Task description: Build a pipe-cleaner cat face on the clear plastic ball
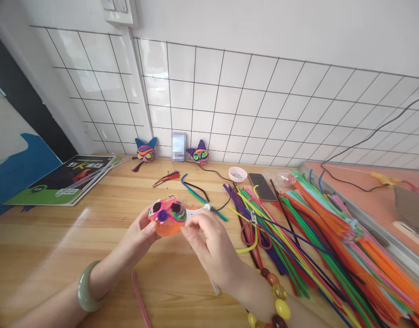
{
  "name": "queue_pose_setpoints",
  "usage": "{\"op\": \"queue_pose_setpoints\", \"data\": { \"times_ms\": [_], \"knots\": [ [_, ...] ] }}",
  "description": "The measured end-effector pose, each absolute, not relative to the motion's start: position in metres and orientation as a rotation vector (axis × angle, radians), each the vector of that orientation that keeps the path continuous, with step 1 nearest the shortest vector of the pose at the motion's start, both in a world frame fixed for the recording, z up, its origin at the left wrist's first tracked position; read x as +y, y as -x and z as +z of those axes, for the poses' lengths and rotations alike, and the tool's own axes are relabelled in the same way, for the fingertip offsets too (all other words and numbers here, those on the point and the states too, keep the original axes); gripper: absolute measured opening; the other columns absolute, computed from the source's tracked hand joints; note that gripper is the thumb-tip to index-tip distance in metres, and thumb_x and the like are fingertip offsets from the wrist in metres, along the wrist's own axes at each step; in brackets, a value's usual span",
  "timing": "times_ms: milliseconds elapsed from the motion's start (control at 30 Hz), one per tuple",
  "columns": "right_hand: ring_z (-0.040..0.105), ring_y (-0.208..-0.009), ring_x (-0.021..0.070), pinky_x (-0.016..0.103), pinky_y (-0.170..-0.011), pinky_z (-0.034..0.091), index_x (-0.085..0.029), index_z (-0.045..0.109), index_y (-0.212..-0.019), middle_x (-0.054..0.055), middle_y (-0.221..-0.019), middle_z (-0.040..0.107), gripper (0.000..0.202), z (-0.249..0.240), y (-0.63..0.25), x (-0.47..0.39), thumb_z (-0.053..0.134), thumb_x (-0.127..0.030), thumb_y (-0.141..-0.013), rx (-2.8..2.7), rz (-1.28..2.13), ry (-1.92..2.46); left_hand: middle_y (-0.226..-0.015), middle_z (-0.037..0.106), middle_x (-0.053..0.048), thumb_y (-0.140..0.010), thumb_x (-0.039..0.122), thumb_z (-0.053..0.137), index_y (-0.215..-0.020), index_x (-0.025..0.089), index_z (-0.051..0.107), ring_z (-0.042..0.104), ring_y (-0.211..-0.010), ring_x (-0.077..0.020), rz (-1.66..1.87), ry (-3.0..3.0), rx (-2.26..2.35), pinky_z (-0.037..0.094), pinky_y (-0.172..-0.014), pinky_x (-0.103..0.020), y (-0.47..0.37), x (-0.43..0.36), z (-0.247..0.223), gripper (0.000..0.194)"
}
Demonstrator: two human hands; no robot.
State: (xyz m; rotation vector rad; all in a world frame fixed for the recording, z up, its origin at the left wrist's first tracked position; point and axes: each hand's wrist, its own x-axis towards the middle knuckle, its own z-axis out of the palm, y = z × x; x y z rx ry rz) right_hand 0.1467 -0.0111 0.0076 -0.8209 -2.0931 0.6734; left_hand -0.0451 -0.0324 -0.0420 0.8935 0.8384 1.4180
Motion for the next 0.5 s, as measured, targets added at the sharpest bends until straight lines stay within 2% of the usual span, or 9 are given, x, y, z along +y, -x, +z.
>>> {"op": "queue_pose_setpoints", "data": {
  "times_ms": [33,67,133,167,233,300,367,500],
  "knots": [
    [0.055,-0.080,0.0166,0.031,-0.076,0.047,-0.021,0.052,-0.089,0.003,-0.087,0.057,0.009,0.007,-0.146,-0.011,0.053,-0.028,-0.086,-2.076,0.655,0.855,-0.121,0.059,-0.015,-0.067,0.043,0.072,-0.114,0.021,0.055,0.056,-0.109,-0.0336,1.410,-0.879,0.831,0.049,-0.083,-0.043,0.044,-0.034,-0.041,0.054],
    [0.056,-0.087,0.0184,0.034,-0.081,0.047,-0.021,0.050,-0.101,0.005,-0.098,0.058,0.024,0.005,-0.145,-0.011,0.060,-0.030,-0.081,-2.072,0.649,0.892,-0.121,0.059,-0.014,-0.067,0.043,0.072,-0.114,0.021,0.056,0.056,-0.109,-0.0333,1.400,-0.874,0.826,0.049,-0.083,-0.043,0.043,-0.035,-0.041,0.054],
    [0.054,-0.104,0.0224,0.039,-0.091,0.045,-0.022,0.037,-0.125,0.010,-0.120,0.052,0.062,0.002,-0.144,-0.012,0.069,-0.033,-0.072,-2.103,0.695,0.962,-0.123,0.058,-0.014,-0.068,0.044,0.071,-0.115,0.023,0.055,0.055,-0.110,-0.0327,1.378,-0.885,0.808,0.049,-0.084,-0.042,0.042,-0.036,-0.042,0.054],
    [0.051,-0.112,0.0240,0.041,-0.095,0.043,-0.022,0.029,-0.132,0.012,-0.128,0.047,0.076,0.001,-0.143,-0.013,0.070,-0.034,-0.070,-2.130,0.747,0.989,-0.124,0.057,-0.013,-0.069,0.043,0.070,-0.117,0.023,0.054,0.055,-0.111,-0.0324,1.369,-0.898,0.794,0.049,-0.085,-0.042,0.041,-0.037,-0.042,0.054],
    [0.043,-0.123,0.0261,0.045,-0.100,0.039,-0.022,0.016,-0.140,0.014,-0.138,0.037,0.091,-0.001,-0.143,-0.014,0.071,-0.036,-0.069,-2.161,0.867,1.033,-0.127,0.056,-0.013,-0.070,0.042,0.070,-0.118,0.024,0.053,0.053,-0.113,-0.0317,1.353,-0.935,0.771,0.047,-0.088,-0.041,0.040,-0.039,-0.044,0.054],
    [0.035,-0.130,0.0269,0.047,-0.104,0.034,-0.021,0.011,-0.142,0.015,-0.143,0.032,0.097,-0.001,-0.142,-0.017,0.072,-0.038,-0.068,-2.148,0.967,1.051,-0.127,0.055,-0.012,-0.070,0.041,0.071,-0.117,0.024,0.053,0.052,-0.115,-0.0306,1.354,-0.990,0.758,0.045,-0.092,-0.040,0.038,-0.040,-0.045,0.053],
    [0.032,-0.132,0.0268,0.047,-0.106,0.032,-0.020,0.009,-0.142,0.016,-0.143,0.032,0.101,-0.001,-0.140,-0.019,0.074,-0.036,-0.066,-2.112,1.046,1.046,-0.127,0.055,-0.011,-0.070,0.039,0.071,-0.117,0.024,0.054,0.051,-0.116,-0.0294,1.356,-1.049,0.747,0.042,-0.095,-0.039,0.036,-0.042,-0.045,0.053],
    [0.042,-0.126,0.0241,0.044,-0.104,0.036,-0.022,0.009,-0.143,0.013,-0.136,0.044,0.099,-0.002,-0.138,-0.016,0.073,-0.028,-0.067,-1.968,1.210,0.980,-0.130,0.052,-0.011,-0.068,0.041,0.072,-0.119,0.024,0.052,0.048,-0.118,-0.0307,1.327,-1.072,0.704,0.042,-0.094,-0.040,0.036,-0.044,-0.043,0.057]
  ]
}}
